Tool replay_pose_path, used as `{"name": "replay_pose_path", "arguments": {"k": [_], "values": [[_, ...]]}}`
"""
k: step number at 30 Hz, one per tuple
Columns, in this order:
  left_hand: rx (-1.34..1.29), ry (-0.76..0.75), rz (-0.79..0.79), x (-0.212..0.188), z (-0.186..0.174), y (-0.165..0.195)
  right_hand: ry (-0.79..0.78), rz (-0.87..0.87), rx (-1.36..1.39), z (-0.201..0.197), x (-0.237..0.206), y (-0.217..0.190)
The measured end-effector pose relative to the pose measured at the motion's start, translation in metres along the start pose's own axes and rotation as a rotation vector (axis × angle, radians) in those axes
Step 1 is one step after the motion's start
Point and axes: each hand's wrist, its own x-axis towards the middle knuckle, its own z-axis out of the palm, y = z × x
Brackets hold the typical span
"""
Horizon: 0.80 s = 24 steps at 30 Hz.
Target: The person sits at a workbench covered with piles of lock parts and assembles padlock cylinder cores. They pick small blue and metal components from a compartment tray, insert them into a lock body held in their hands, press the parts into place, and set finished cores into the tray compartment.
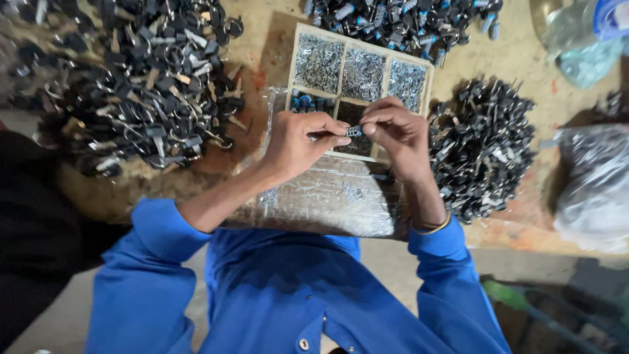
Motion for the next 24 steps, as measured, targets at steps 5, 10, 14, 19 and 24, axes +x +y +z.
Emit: {"name": "replay_pose_path", "arguments": {"k": [5, 10, 14, 19, 24], "values": [[0.007, 0.023, 0.026, 0.004, 0.006, -0.004, -0.089, 0.033, -0.103, -0.002, 0.0, -0.001], [0.004, 0.025, 0.055, 0.005, 0.009, -0.007, -0.13, 0.026, -0.136, -0.002, 0.001, -0.005], [0.024, 0.024, 0.057, 0.005, 0.009, -0.005, -0.201, 0.044, -0.212, -0.01, 0.002, -0.014], [0.013, 0.026, 0.057, 0.004, 0.004, -0.002, -0.101, -0.071, -0.53, -0.007, 0.007, -0.019], [0.033, 0.026, 0.071, 0.002, 0.001, 0.001, -0.07, -0.32, -1.068, 0.006, 0.009, -0.015]]}}
